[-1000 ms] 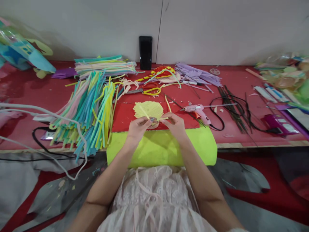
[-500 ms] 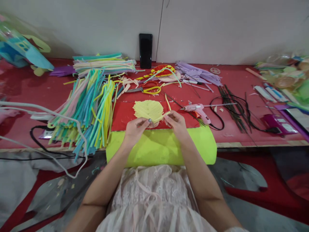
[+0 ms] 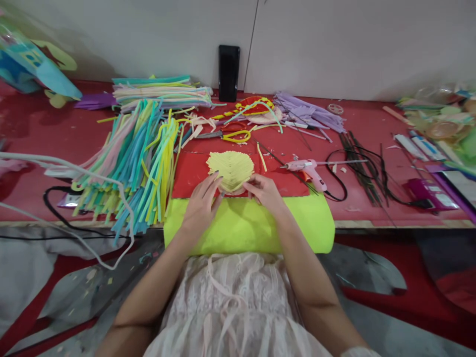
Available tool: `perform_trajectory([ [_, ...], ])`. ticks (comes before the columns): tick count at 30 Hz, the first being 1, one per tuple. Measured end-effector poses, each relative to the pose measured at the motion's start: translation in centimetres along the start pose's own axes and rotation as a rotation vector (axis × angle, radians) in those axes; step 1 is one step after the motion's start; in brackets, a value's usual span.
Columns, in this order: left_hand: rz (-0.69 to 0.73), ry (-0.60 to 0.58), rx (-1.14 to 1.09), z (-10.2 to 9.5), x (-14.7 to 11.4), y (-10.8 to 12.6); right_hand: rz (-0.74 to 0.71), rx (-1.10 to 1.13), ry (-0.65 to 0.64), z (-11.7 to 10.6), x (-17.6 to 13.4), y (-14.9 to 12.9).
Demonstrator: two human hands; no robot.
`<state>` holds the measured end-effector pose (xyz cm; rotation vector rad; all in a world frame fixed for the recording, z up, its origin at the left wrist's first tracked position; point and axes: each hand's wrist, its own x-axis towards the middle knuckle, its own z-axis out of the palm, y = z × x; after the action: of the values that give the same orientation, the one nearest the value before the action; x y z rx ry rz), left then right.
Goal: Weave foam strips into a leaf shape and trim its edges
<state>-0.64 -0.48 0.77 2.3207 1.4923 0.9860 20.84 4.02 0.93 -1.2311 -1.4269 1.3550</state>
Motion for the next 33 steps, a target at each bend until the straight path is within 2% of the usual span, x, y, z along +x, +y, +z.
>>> perform_trajectory([
  [5, -0.009, -0.222, 0.244, 0.5, -1.7, 1.6, 0.016, -0.069, 0.03, 0.4, -0.3, -0.4],
  [9, 0.033, -0.308, 0.357, 0.8, -2.4, 3.0, 0.05, -0.05, 0.008, 0.1, -0.2, -0.2],
  [20, 0.037, -0.326, 0.401, 0.5, -2.3, 3.4, 0.053, 0.021, -0.045, -0.4, 0.2, 0.6],
  [33, 0.034, -0.347, 0.4, 0.8, -2.1, 3.3, -0.005, -0.182, 0.103, 0.6, -0.9, 0.0],
])
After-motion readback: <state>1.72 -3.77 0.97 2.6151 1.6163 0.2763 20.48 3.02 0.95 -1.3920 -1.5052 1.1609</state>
